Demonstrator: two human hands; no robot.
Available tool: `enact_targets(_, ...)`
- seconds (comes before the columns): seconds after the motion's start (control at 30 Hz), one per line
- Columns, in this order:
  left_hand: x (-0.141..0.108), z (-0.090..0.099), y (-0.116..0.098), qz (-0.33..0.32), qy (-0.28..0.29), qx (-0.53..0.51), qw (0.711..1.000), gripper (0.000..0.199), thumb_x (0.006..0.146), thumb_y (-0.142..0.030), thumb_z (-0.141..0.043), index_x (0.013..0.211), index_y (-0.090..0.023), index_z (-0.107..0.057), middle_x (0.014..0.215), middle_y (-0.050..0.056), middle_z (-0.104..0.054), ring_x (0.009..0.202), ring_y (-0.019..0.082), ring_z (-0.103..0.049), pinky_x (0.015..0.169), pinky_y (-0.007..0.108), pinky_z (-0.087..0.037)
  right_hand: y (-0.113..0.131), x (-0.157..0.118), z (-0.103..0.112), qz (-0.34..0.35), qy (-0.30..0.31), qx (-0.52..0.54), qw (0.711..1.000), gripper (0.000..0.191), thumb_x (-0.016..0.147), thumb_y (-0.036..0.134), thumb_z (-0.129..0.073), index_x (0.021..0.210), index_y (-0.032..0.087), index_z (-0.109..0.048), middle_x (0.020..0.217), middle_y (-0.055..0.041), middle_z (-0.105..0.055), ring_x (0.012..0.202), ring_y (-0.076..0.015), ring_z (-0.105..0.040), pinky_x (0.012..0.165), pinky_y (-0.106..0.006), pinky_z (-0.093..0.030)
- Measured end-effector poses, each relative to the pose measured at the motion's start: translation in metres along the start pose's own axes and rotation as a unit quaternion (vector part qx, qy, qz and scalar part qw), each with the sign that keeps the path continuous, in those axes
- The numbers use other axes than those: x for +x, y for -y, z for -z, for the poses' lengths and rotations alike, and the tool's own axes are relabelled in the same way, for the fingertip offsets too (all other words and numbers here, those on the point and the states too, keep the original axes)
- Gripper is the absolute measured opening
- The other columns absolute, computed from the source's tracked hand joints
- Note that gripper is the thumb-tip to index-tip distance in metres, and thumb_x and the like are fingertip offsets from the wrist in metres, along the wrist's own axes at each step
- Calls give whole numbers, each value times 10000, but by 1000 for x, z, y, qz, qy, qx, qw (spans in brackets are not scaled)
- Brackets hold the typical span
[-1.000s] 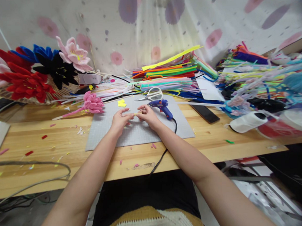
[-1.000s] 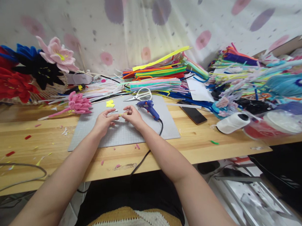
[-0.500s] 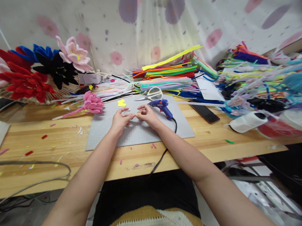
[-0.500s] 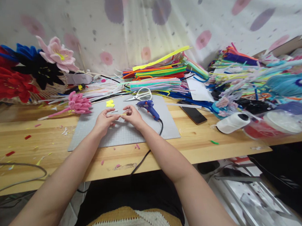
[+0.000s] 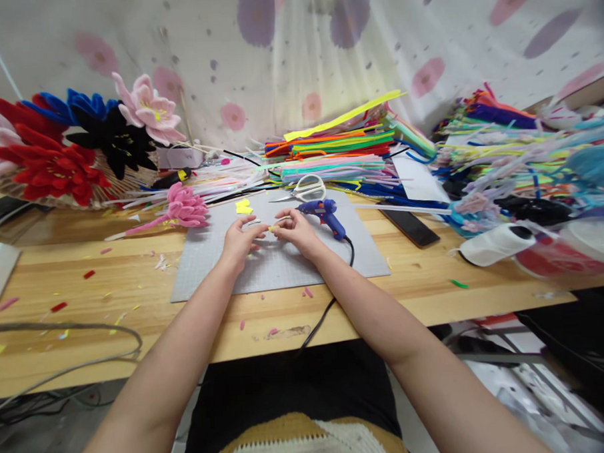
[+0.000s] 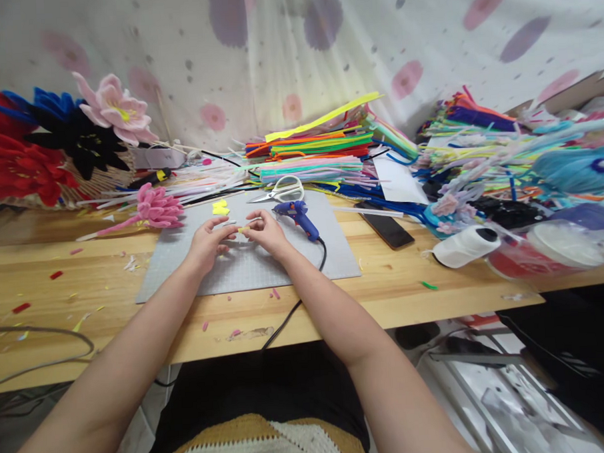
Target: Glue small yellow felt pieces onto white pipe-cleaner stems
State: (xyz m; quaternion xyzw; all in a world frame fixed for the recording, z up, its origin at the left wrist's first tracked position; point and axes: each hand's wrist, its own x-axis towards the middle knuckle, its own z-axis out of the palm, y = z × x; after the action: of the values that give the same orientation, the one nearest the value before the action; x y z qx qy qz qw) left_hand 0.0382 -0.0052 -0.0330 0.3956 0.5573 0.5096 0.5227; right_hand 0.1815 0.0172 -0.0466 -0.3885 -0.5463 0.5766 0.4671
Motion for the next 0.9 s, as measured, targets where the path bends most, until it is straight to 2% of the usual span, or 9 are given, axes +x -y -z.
enact_targets(0.13,0,0,1,-8,-3,10,1000,612,487,-339,-761,1030,-143,-558,727,57,-659,650,150,-610,410,168,-349,0,0,0,-5,-7,-11,1000,408,553,307,-684,857,194,-438,599,77,-556,548,-75,-520,562,-229,-422)
enact_targets(0.53,1,-4,3,-24,-36,14,999,649,470,-272,-760,1065,-125,-547,756,69,-686,590,128,-590,418,177,-335,-5,3,0,-4,-34,-25,999,391,550,285,-686,838,200,-436,598,84,-551,537,-72,-523,557,-229,-427)
enact_targets(0.73,6,-5,9,-45,-81,47,995,619,494,-301,-758,1040,-143,-515,723,52,-678,460,81,-504,402,181,-295,-9,6,0,5,-41,-4,999,381,549,272,-683,834,203,-438,628,73,-563,560,-77,-538,566,-233,-440)
enact_targets(0.9,6,-6,10,-43,-98,50,993,645,480,-323,-772,1020,-168,-453,696,22,-658,425,67,-459,404,187,-292,-10,7,-1,9,-36,12,999,411,541,298,-702,839,202,-436,627,72,-561,567,-79,-535,566,-234,-447)
